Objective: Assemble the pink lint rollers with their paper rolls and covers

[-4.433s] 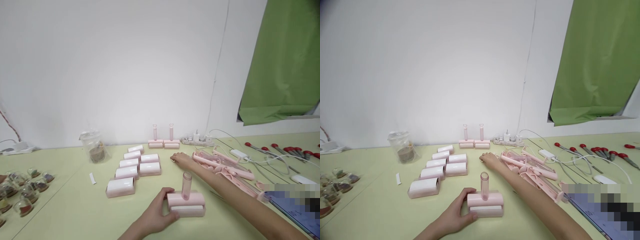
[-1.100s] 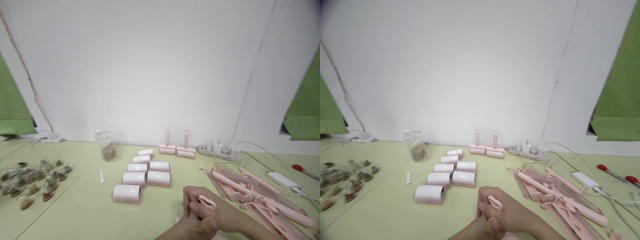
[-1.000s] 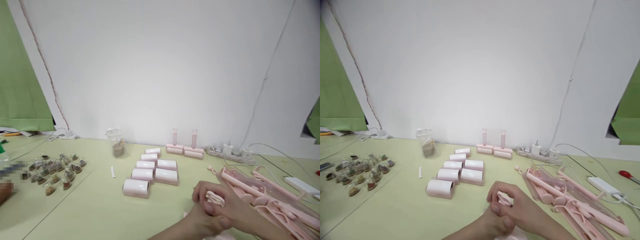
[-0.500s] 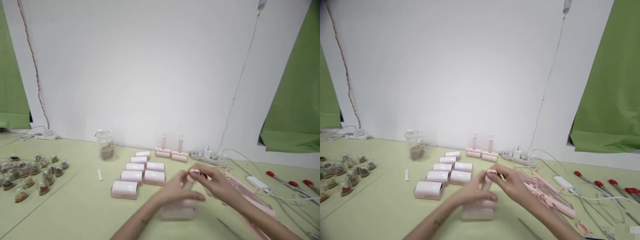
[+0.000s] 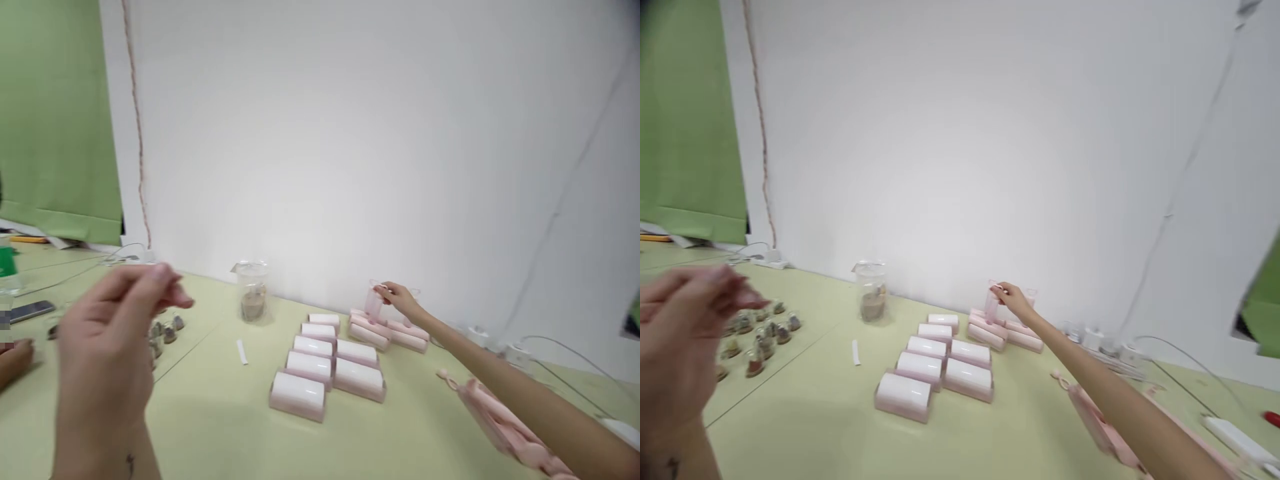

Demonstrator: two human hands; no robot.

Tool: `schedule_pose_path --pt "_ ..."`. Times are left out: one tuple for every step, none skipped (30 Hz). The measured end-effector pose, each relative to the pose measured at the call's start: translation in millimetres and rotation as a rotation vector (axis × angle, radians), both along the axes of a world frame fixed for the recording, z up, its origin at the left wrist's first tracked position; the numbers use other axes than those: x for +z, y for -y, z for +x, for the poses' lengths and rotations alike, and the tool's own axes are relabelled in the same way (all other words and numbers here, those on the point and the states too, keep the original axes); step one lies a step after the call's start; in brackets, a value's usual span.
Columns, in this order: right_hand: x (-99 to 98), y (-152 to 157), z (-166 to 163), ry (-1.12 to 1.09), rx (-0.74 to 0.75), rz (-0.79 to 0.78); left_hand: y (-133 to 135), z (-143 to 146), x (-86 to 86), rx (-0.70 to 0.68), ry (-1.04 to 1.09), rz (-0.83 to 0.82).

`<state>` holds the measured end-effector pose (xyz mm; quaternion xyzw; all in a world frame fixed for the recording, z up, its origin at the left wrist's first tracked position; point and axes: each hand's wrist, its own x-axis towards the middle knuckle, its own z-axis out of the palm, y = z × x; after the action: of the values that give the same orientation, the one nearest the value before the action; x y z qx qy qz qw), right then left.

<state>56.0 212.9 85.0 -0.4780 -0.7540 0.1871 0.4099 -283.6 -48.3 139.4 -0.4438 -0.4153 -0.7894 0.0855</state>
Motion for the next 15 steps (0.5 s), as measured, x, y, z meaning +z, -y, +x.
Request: schedule_pose_path --pt "-4.2 -4.4 -0.9 0.028 -0.018 -0.005 2.4 3.8 2.3 -0.053 0.031 -0.013" --pt "-6.4 -7.0 -1.4 0.052 -0.043 -0.001 5.4 8.2 4.7 -0.088 0.053 -0.025" --pt "-6.8 -7.7 -2.1 0.073 -0.072 0.015 9.0 13.0 6.8 -0.096 0.063 -0.026" --pt "-5.9 -5.8 -3.4 0.091 -0.103 0.042 13.0 17.8 8.3 -0.073 0.057 -0.016" --pt "-4.5 -0.9 -6.1 0.107 -0.131 0.077 17.2 22.1 9.3 -0.051 0.041 -0.005" --pt "-3.5 7.3 -10.5 0.125 -0.146 0.115 21.1 25.8 9.8 -0.041 0.018 0.0" --pt "-3.8 18.9 -17.0 0.148 -0.139 0.152 24.4 28.6 9.9 -0.045 -0.009 -0.008" --pt "-6.2 33.5 -25.8 0.178 -0.108 0.185 27.1 30.4 9.9 -0.055 -0.038 -0.025" --pt "-11.1 50.5 -36.5 0.216 -0.048 0.21 28.8 31.3 9.7 -0.063 -0.066 -0.048" --pt "-18.9 68.8 -49.0 0.263 0.04 0.226 29.6 31.6 9.6 -0.066 -0.088 -0.079" --pt "-29.4 87.3 -62.5 0.311 0.138 0.238 29.6 31.3 9.7 -0.066 -0.109 -0.11" --pt "-42.1 104.6 -76.3 0.354 0.225 0.246 29.0 30.9 9.9 -0.072 -0.135 -0.142" --pt "-56.3 120.0 -89.8 0.389 0.295 0.253 28.0 30.7 10.2 -0.085 -0.166 -0.171" --pt "-71.0 132.8 -102.1 0.43 0.366 0.262 27.0 31.0 10.6 -0.103 -0.203 -0.198" --pt "-85.4 142.7 -112.9 0.509 0.435 0.29 26.0 32.1 11.1 -0.123 -0.237 -0.226"
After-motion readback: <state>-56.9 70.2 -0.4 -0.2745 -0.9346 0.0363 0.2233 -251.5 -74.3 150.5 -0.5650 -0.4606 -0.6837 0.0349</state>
